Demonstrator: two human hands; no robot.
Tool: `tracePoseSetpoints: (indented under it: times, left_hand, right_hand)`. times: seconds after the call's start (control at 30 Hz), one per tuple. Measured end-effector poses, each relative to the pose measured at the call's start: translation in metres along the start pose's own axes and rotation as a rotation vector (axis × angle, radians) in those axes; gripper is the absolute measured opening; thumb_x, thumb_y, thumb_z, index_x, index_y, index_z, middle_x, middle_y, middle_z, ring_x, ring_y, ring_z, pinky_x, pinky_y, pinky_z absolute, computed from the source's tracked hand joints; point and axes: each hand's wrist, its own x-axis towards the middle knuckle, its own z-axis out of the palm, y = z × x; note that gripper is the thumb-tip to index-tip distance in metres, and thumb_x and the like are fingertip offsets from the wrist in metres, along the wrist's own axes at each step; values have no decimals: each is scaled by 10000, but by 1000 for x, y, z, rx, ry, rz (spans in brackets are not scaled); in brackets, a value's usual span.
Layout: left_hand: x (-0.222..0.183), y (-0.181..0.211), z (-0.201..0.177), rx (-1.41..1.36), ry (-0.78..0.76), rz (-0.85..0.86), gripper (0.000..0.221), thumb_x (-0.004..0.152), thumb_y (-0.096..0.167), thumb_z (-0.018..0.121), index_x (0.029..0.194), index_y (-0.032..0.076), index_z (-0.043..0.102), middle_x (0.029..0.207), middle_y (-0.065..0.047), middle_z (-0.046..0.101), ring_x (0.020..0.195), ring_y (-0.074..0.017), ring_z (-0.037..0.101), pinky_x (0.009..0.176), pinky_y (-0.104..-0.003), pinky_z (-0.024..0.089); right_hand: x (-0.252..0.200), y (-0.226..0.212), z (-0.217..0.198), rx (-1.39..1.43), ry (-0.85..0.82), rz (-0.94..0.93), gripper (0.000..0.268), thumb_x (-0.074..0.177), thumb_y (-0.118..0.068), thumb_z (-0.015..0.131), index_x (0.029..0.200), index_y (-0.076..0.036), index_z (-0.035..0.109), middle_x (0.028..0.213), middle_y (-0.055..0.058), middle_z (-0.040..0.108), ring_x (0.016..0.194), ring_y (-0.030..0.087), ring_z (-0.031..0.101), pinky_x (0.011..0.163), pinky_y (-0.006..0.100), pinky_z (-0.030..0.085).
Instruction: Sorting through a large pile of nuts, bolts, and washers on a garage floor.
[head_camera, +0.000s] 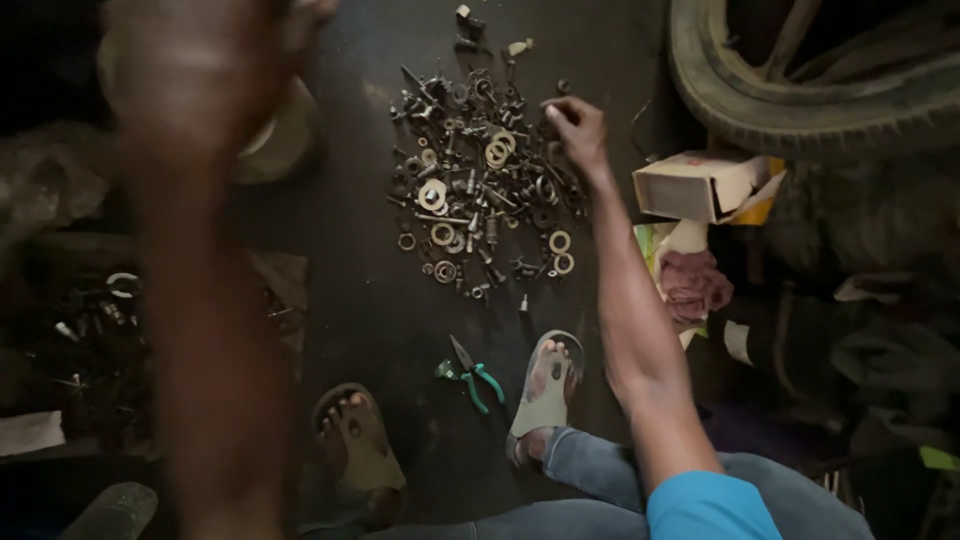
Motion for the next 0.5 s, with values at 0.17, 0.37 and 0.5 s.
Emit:
tracePoseSetpoints:
  times: [0.17,0.37,0.5]
  left_hand:
    - [25,58,4,9,82,89,117,1043,142,622,1088,45,669,1039,-157,681,931,-340,672,700,-483,576]
    - [34,43,130,51,-52,103,288,900,96,636,1186,75,660,1148,-161,662,1086,-399,629,792,-542,564]
    - [15,8,203,106,-65,53,331,861,121,642,1191,96,648,1224,-176,649,1167,-430,597,864,-577,531]
  right_hand:
    - [1,-10,30,-540,-79,-230,235,977,-253,717,1159,-112,761,1054,65,787,962,196,757,835,371,595]
    - [13,-47,78,-876,-84,-321,313,944,-157,681,1255,-126,700,1207,142,698,1143,355,659,993,456,547]
    - [26,-22,99,-887,-121,-430,487,908,-57,626,1388,-136,595,1346,144,627,1197,386,620,1006,471,530]
